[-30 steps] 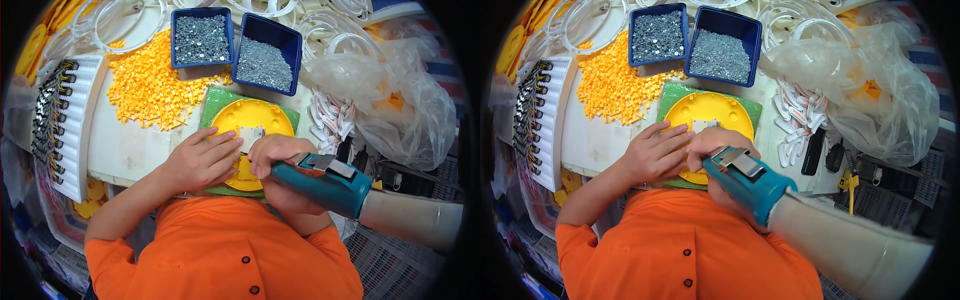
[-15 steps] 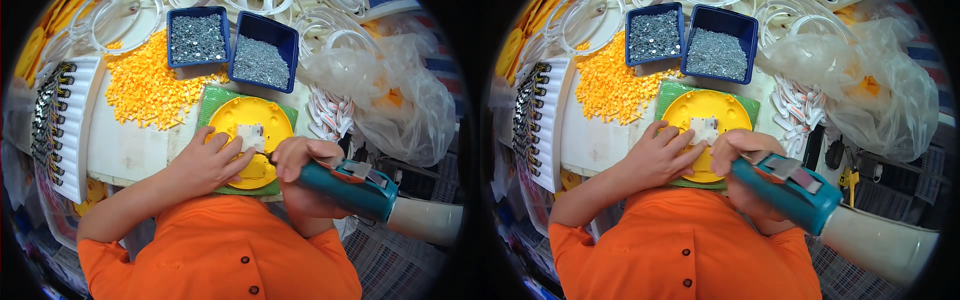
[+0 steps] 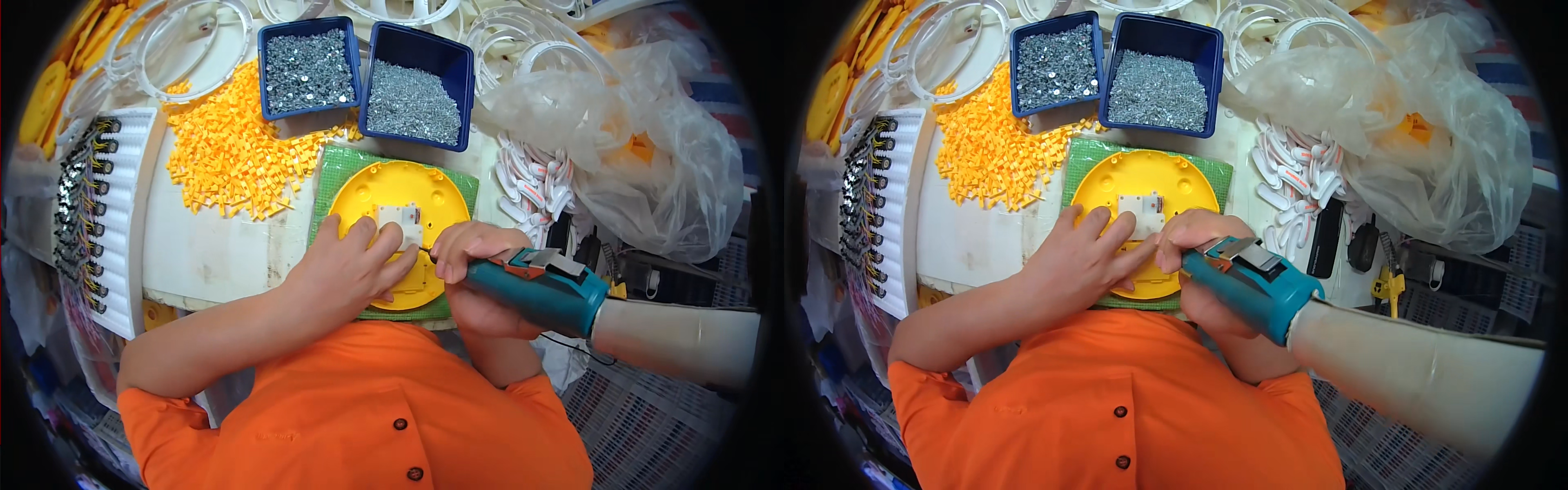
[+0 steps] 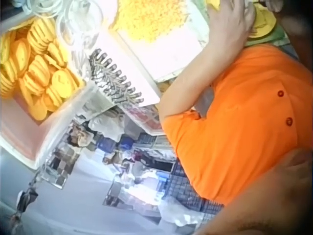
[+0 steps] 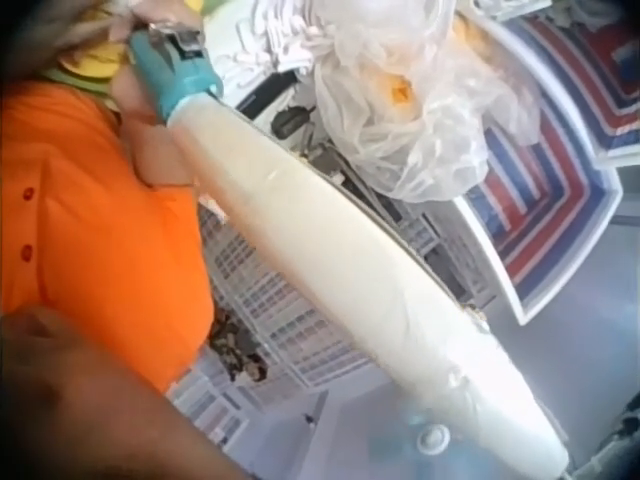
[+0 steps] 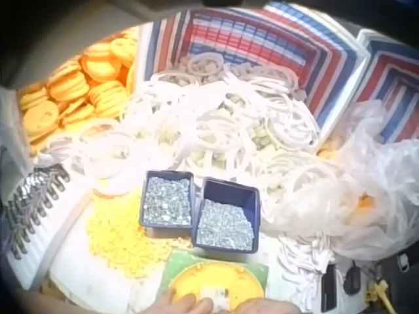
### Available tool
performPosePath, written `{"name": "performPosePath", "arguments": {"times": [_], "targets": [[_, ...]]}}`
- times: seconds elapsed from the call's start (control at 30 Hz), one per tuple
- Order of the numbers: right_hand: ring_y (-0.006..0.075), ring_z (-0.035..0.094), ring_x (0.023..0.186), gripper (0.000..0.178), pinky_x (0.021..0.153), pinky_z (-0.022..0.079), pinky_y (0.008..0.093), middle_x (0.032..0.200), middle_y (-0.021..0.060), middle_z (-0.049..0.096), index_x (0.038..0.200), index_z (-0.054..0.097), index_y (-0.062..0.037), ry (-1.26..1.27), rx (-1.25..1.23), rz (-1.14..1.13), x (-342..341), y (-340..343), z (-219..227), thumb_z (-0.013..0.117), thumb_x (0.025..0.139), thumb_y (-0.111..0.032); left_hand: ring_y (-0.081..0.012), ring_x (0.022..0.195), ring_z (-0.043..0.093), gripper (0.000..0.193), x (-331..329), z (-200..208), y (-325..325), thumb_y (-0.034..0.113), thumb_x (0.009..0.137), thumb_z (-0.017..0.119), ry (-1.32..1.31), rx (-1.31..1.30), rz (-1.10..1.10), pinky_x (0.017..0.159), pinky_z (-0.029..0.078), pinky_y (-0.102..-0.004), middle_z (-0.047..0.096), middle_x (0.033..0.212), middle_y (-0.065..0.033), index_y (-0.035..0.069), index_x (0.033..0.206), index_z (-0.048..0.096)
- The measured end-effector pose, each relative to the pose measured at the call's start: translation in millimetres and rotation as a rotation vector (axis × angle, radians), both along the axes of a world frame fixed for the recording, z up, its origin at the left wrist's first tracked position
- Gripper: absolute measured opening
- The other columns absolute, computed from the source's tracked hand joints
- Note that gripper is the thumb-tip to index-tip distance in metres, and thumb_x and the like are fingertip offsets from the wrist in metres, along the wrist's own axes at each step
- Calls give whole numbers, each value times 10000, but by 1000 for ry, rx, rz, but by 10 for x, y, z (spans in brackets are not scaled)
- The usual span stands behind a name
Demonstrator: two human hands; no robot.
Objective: Assembling small electrical components using a specialized jig and power tools.
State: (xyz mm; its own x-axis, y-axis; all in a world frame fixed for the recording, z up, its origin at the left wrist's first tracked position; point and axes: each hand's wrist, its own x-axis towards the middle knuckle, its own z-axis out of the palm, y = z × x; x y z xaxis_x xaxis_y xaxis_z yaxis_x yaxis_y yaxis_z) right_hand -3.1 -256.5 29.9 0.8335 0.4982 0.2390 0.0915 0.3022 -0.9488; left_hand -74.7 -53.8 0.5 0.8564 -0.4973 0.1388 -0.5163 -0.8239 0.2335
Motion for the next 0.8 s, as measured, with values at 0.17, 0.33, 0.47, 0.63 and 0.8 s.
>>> {"name": "performPosePath", "arguments": {"times": [0.17, 0.33, 0.47, 0.63, 0.8], "targets": [[231, 577, 734, 1141, 747, 458, 409, 806, 113, 638, 1351, 488, 28, 90, 147, -45, -38, -67, -36, 524, 716, -919, -293, 1055, 599, 596, -27, -129, -55, 435, 862, 694, -30, -75, 10, 831, 482, -473, 570, 1197, -109, 159, 1379, 581], [222, 551, 831, 1039, 835, 392, 360, 883, 118, 579, 1440, 421, 117, -212, 218, 45, 296, 2, 474, 439, 885, -760, -285, 1056, 615, 475, -51, -13, 316, 380, 816, 760, -137, -423, 233, 842, 477, -462, 641, 1094, -109, 75, 1168, 672], [287, 561, 1068, 977, 1009, 394, 411, 1147, 197, 576, 1558, 222, 104, -178, 85, -47, 492, -123, 496, 495, 950, -611, -346, 1007, 666, 257, -192, 52, 1494, 181, 820, 787, -456, -310, 760, 921, 504, -478, 726, 1062, -138, 62, 1042, 737], [357, 529, 1266, 927, 1161, 336, 464, 1363, 252, 535, 1605, 101, 61, -138, 49, -111, 511, -74, 336, 500, 1004, -521, -323, 1011, 657, 186, -333, 6, 2995, 204, 867, 742, -380, 28, 1002, 869, 530, -450, 695, 1030, -95, 90, 1014, 742], [375, 457, 1405, 771, 1183, 325, 474, 1487, 246, 468, 1576, 247, 30, -139, -51, -200, 440, -212, 99, 530, 1029, -433, -324, 999, 660, 187, -97, -104, 3436, 223, 870, 729, -308, 195, 1001, 863, 538, -466, 689, 1017, -94, 87, 999, 734]]}}
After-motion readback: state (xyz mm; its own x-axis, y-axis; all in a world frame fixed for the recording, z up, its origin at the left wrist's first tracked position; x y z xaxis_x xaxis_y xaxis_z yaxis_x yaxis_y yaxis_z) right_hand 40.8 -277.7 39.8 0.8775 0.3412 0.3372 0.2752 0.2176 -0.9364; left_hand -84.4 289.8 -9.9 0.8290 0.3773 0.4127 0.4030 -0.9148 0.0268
